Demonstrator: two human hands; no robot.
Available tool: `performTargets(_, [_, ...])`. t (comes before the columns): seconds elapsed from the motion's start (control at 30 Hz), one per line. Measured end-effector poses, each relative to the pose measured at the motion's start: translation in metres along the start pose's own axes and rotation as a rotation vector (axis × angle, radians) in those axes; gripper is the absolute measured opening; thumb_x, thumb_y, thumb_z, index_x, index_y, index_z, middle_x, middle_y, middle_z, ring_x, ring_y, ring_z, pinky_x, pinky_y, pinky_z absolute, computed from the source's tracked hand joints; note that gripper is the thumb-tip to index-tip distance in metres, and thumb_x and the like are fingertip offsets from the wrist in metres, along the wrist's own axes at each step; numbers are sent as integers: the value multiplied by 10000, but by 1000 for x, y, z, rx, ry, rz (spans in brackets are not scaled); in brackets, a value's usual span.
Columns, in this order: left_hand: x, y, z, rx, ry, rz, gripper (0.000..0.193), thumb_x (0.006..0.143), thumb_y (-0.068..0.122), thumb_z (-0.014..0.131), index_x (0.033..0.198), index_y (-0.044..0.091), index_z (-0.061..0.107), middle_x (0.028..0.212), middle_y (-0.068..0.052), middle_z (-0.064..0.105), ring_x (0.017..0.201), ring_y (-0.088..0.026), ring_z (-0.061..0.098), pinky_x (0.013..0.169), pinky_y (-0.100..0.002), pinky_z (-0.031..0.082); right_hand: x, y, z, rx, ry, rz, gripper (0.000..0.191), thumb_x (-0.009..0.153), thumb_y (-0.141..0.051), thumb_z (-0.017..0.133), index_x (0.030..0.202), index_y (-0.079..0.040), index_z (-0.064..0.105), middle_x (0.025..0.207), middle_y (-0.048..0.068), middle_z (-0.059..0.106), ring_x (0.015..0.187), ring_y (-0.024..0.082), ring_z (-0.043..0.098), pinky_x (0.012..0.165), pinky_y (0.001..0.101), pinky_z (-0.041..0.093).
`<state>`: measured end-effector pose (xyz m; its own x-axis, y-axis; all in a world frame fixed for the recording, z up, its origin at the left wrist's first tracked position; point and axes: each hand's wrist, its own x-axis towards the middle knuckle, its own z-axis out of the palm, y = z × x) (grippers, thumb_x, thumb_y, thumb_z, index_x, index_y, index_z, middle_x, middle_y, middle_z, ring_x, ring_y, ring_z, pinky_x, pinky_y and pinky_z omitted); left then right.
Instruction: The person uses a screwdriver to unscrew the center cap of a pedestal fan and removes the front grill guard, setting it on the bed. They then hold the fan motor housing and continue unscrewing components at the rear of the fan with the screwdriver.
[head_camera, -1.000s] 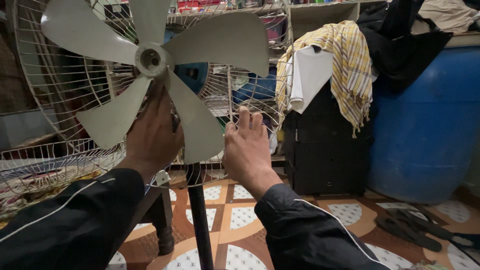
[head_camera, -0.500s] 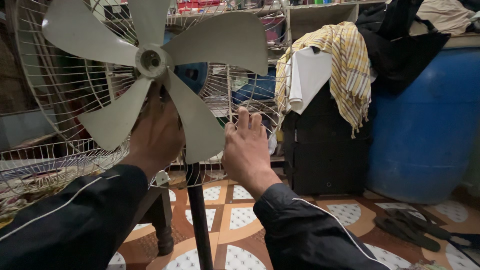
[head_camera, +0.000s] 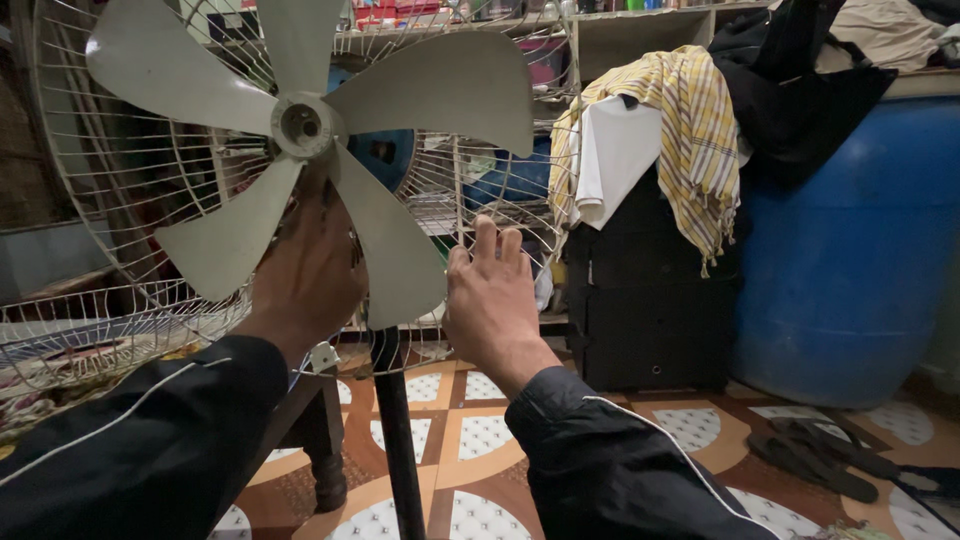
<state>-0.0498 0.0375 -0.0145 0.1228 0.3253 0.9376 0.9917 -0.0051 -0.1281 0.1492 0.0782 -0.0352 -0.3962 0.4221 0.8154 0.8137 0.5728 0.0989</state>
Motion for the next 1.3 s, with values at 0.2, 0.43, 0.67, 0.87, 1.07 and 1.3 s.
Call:
performTargets(0.2, [3, -1, 2, -69, 29, 40, 827, 851, 291, 707, 1524, -23, 345, 1581, -315, 279, 1393, -535, 383, 1128, -575, 334, 0, 1, 1, 32, -6, 13, 322, 773, -32, 603, 1089, 24, 623, 1354, 214, 373, 1166, 391, 390, 963, 483, 387])
performTargets(0.43, [9, 6, -2, -29, -159, -46, 700, 878, 236, 681, 1483, 34, 392, 1568, -368, 239, 1329, -565, 437, 1067, -561, 429, 1, 0, -1, -3, -35, 16, 330, 752, -14, 593, 1078, 33, 617, 1340, 220, 369, 1168, 386, 383, 966, 479, 383])
performTargets(0.67, [10, 5, 5, 9, -60, -8, 738, 816, 155, 687, 1476, -2, 397, 1521, -395, 274, 1276, -592, 478, 1016, -582, 473, 2, -2, -3, -2, -52, 24, 356, 734, -14, 601, 1087, 32, 614, 1370, 228, 358, 1174, 399, 382, 973, 476, 383])
performTargets(0.87, [8, 3, 8, -8, -87, -48, 751, 817, 159, 699, 1489, 30, 390, 1546, -370, 281, 1307, -574, 462, 1050, -573, 453, 1, -2, -4, 8, -48, 25, 350, 739, -17, 605, 1085, 35, 613, 1376, 232, 357, 1182, 405, 385, 975, 478, 383])
performTargets(1.07, [9, 4, 8, 24, -70, -28, 846, 769, 178, 743, 1490, -20, 348, 1530, -382, 268, 1332, -567, 434, 1069, -561, 429, 2, -2, -1, 9, -19, 16, 344, 747, -18, 602, 1085, 43, 614, 1384, 241, 353, 1176, 405, 388, 970, 484, 381])
performTargets(1.3, [9, 5, 5, 46, -93, -36, 947, 742, 200, 766, 1506, -82, 283, 1547, -359, 262, 1358, -540, 423, 1078, -537, 431, 2, -2, -1, 15, -40, 25, 373, 742, -20, 588, 1108, 47, 609, 1379, 231, 354, 1185, 395, 381, 968, 476, 383])
